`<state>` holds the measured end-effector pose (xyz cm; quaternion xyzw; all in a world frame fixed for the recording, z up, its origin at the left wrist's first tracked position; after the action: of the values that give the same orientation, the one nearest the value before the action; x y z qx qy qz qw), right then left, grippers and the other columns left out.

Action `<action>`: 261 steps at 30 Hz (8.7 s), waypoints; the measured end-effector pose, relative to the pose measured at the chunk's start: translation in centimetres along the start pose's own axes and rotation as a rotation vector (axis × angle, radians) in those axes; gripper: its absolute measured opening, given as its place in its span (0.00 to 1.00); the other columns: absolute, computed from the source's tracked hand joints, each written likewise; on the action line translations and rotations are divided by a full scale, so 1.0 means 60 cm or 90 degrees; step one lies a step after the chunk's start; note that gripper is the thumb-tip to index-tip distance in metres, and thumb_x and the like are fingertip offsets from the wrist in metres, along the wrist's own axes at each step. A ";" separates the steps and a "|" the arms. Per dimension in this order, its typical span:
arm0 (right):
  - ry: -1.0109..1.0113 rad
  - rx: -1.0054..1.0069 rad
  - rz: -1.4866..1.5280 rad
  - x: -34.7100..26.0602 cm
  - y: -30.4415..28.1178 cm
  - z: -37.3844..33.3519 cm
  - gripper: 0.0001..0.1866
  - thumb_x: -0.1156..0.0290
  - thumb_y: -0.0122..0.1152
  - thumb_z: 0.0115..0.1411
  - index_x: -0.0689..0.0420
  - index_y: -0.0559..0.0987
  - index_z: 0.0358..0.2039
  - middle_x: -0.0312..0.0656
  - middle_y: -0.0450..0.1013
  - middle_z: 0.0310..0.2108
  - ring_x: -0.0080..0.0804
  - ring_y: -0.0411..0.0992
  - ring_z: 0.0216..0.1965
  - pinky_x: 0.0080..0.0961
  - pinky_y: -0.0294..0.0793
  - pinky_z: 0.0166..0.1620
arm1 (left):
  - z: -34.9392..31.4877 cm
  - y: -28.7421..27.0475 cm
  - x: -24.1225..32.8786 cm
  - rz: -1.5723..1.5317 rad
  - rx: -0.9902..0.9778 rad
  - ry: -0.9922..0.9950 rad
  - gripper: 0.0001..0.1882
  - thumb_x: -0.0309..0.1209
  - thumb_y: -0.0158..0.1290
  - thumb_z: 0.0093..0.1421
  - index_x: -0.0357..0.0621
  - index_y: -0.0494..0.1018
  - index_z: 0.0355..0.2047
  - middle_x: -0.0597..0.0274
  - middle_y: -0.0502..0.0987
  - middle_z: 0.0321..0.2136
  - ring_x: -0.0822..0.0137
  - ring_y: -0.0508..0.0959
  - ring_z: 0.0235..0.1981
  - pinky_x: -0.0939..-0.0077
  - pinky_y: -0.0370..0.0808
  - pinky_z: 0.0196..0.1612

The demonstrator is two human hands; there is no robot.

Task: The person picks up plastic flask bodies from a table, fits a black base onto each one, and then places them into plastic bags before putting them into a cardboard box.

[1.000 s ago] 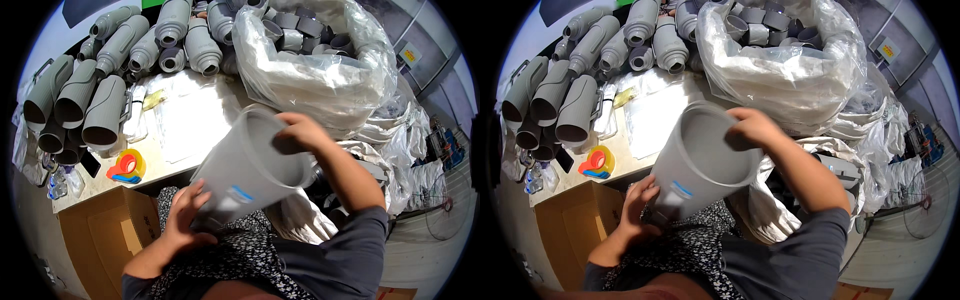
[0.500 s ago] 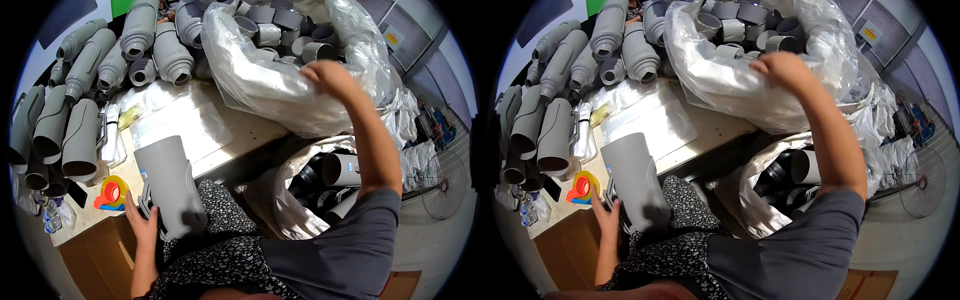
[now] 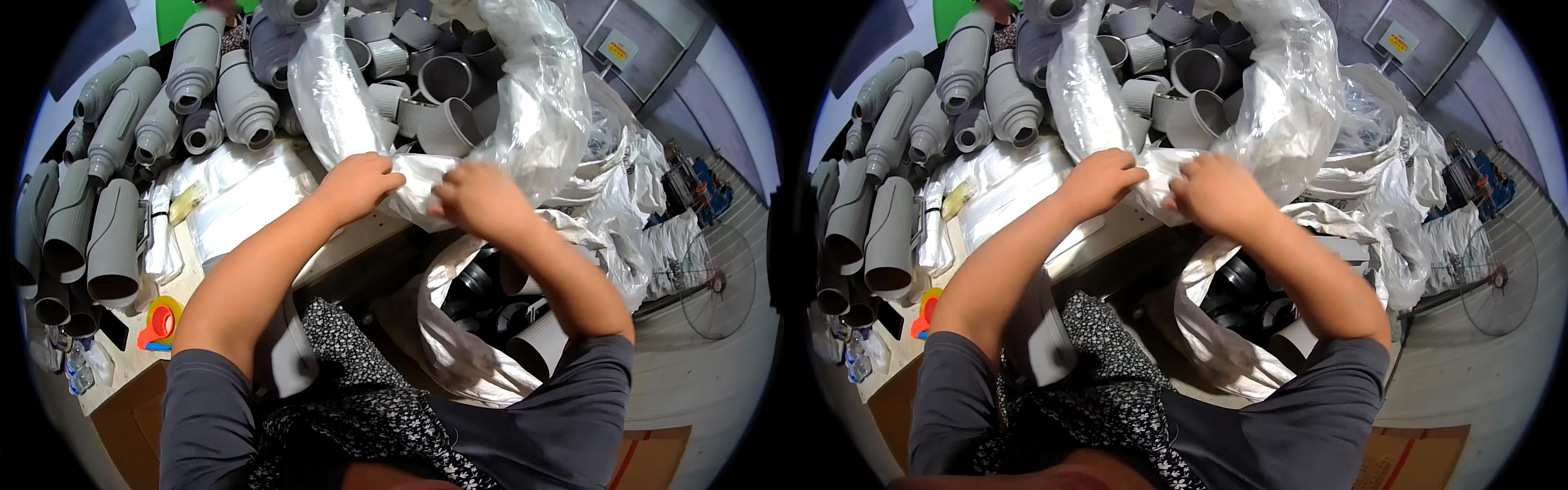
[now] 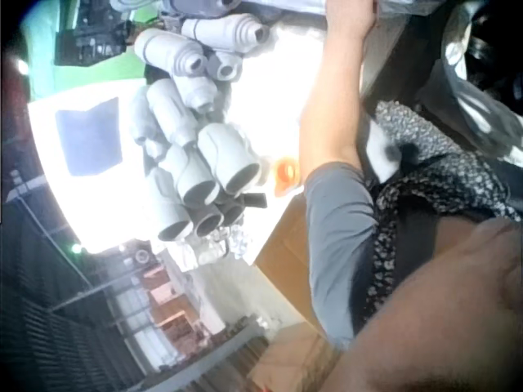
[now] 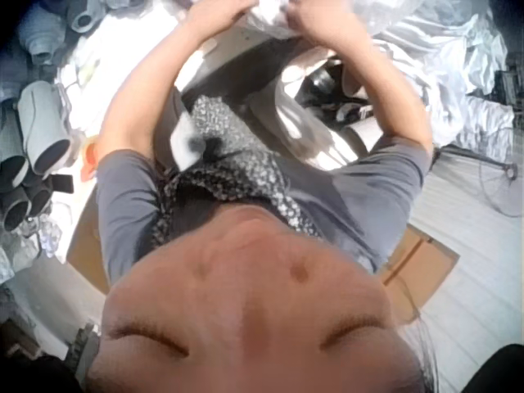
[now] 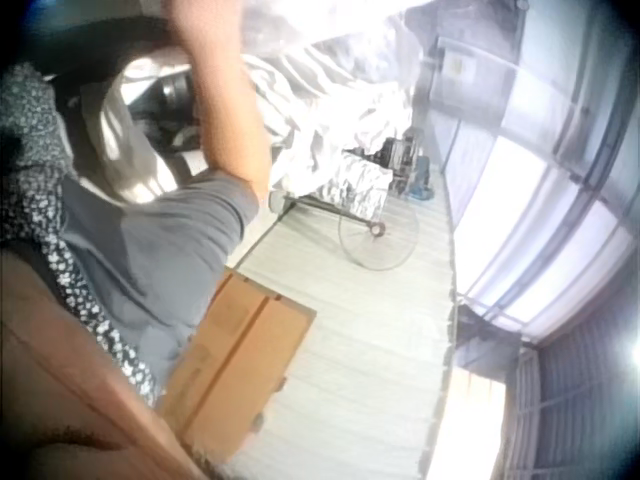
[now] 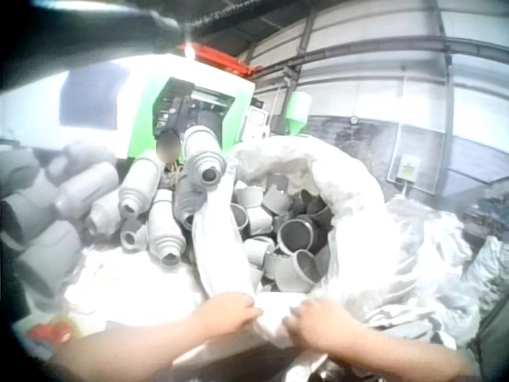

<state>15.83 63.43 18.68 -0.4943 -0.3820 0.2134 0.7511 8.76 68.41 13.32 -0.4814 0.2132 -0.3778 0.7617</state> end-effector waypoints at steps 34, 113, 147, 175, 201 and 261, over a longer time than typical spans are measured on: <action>0.005 0.430 0.407 -0.070 -0.013 0.060 0.12 0.82 0.58 0.45 0.60 0.73 0.33 0.45 0.72 0.35 0.45 0.69 0.41 0.34 0.67 0.45 | -0.737 0.038 -0.028 -0.558 0.430 -0.887 0.40 0.32 0.60 0.47 0.35 0.51 0.57 0.50 0.65 0.48 0.66 0.68 0.47 0.77 0.63 0.50; 0.110 0.110 0.648 -0.210 0.065 -0.099 0.27 0.59 0.52 0.54 0.62 0.68 0.50 0.47 0.67 0.33 0.42 0.65 0.34 0.29 0.64 0.39 | -0.538 0.013 0.120 -0.682 0.011 -0.725 0.19 0.34 0.58 0.49 0.39 0.70 0.40 0.60 0.74 0.26 0.74 0.71 0.28 0.79 0.69 0.35; -0.143 0.168 1.459 -0.168 0.126 0.111 0.16 0.66 0.46 0.57 0.65 0.75 0.22 0.45 0.71 0.24 0.34 0.69 0.31 0.29 0.68 0.39 | -0.552 0.018 0.080 -0.636 0.230 -0.512 0.40 0.59 0.28 0.59 0.32 0.53 0.56 0.43 0.60 0.54 0.54 0.60 0.57 0.66 0.55 0.58; 0.197 -0.005 1.666 -0.391 0.316 0.218 0.18 0.56 0.47 0.61 0.57 0.69 0.23 0.39 0.68 0.21 0.31 0.69 0.29 0.29 0.68 0.37 | -0.611 0.116 -0.157 -0.767 0.738 -0.931 0.53 0.35 0.60 0.48 0.42 0.32 0.61 0.45 0.44 0.59 0.49 0.52 0.58 0.63 0.52 0.58; -0.013 -0.461 0.755 -0.574 0.385 -0.170 0.14 0.61 0.55 0.55 0.61 0.71 0.32 0.45 0.70 0.24 0.31 0.71 0.29 0.26 0.69 0.35 | -0.702 -0.034 0.139 -0.085 0.379 -0.669 0.13 0.27 0.53 0.45 0.44 0.68 0.34 0.55 0.69 0.33 0.57 0.69 0.37 0.64 0.65 0.42; -0.162 0.677 0.236 -0.446 -0.022 0.790 0.21 0.64 0.59 0.49 0.56 0.71 0.44 0.44 0.65 0.45 0.45 0.61 0.49 0.38 0.60 0.51 | -1.050 -0.141 0.086 -0.287 0.798 -0.983 0.08 0.22 0.44 0.59 0.34 0.69 0.38 0.59 0.73 0.31 0.71 0.72 0.35 0.78 0.69 0.43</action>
<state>-37.95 71.66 20.54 -0.0780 -0.2165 0.5621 0.7944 -34.55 26.18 -6.99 -0.1372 -0.6682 -0.1421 0.7173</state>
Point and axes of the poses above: each hand's wrist, its own z-axis towards the middle knuckle, its own y-axis out of the palm, x = y × z, the point moved 10 cm from there along z, towards the middle knuckle
